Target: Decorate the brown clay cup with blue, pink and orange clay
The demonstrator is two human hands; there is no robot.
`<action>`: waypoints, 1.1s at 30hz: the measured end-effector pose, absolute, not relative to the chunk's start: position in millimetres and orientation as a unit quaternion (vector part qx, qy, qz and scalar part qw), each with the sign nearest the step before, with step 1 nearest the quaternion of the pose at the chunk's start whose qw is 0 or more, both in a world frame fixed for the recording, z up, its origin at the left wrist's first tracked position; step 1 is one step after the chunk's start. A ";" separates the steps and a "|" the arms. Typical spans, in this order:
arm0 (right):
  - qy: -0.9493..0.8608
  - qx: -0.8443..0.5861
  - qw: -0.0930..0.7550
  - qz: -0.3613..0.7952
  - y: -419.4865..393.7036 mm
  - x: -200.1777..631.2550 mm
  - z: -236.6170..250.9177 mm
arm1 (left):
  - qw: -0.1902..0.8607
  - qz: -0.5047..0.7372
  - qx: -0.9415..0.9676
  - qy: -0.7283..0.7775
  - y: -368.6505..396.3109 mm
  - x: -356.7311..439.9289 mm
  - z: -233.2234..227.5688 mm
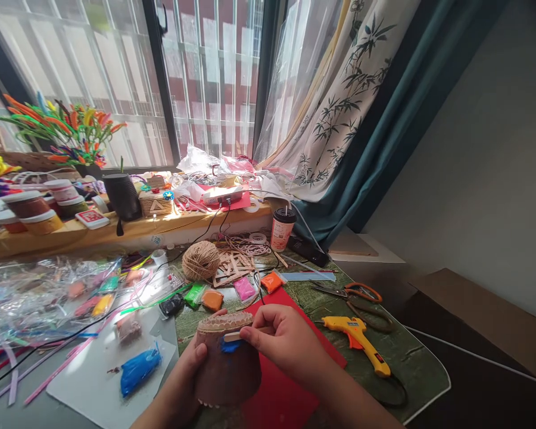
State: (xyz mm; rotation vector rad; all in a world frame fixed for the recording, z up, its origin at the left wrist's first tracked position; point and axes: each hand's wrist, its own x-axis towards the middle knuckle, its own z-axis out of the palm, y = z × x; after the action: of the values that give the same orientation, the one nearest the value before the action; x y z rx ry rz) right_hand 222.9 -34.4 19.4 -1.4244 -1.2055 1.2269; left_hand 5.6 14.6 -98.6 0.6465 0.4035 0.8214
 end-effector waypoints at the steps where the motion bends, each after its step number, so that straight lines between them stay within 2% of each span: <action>1: -0.484 -0.572 0.440 0.496 -34.3 223.0 21.0 | 0.847 0.392 0.306 0.189 14.3 5.7 -98.6; 25: -0.467 -0.569 0.455 0.501 -39.1 233.1 17.1 | 0.887 0.365 0.247 0.137 10.7 3.7 -107.7; 33: -0.449 -0.539 0.472 0.534 -38.4 230.5 7.8 | 0.910 0.330 0.218 0.128 7.8 2.6 -85.0</action>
State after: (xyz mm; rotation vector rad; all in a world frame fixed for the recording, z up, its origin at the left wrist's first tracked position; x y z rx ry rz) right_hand 230.5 -38.4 7.8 -1.3201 -1.0988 1.3081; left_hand 2.6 7.8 -85.0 0.4496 0.2640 0.6801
